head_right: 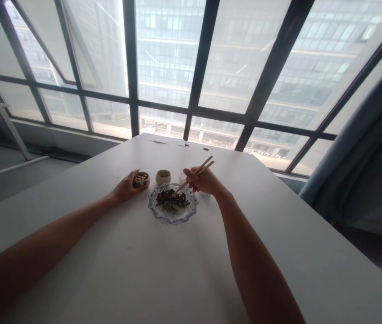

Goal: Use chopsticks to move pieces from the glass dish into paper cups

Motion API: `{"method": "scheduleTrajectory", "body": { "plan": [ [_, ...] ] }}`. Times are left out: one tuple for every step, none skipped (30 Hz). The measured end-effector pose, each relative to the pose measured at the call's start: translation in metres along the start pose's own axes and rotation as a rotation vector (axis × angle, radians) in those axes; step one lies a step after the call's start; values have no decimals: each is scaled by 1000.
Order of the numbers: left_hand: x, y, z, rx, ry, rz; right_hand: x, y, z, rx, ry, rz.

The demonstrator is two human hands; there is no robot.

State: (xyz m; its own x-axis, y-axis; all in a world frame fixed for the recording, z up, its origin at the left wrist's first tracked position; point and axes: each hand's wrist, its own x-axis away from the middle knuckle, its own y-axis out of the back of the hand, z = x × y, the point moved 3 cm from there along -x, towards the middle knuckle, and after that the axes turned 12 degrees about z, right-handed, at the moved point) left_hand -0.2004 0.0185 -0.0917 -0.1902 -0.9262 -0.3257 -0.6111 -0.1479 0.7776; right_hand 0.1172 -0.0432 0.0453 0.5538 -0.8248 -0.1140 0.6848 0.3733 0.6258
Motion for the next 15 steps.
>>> {"method": "scheduleTrajectory", "body": {
  "plan": [
    [0,0,-1,-1,0,2,0,1,1,0,4,-27],
    [0,1,-1,-2,-1,4,0,1,1,4,8,-52],
    [0,1,-2,-4,-1,6,0,2,1,12,11,-71],
    [1,1,-2,-4,-1,8,0,1,1,22,16,-83],
    [1,1,-3,-3,0,9,-1,1,0,34,24,-92],
    [1,2,-3,0,3,10,-2,0,0,44,33,-95],
    [1,2,-3,3,5,11,-3,-2,-1,52,42,-91],
    [1,2,-3,7,7,12,-4,-4,-2,57,48,-82],
    [2,2,-3,10,7,14,-5,-6,-3,58,50,-70],
    [2,2,-3,13,6,15,-6,-8,-3,57,48,-62],
    [2,2,-2,15,3,15,-6,-10,-3,55,43,-56],
    [2,2,-2,15,-1,12,-7,-11,-3,51,37,-56],
    [1,2,-2,15,-4,7,-7,-12,-2,43,30,-63],
    [1,2,-2,15,-6,4,-7,-11,-1,29,24,-78],
    [1,2,-2,15,-8,3,-6,-9,0,8,16,-103]
  ]
}}
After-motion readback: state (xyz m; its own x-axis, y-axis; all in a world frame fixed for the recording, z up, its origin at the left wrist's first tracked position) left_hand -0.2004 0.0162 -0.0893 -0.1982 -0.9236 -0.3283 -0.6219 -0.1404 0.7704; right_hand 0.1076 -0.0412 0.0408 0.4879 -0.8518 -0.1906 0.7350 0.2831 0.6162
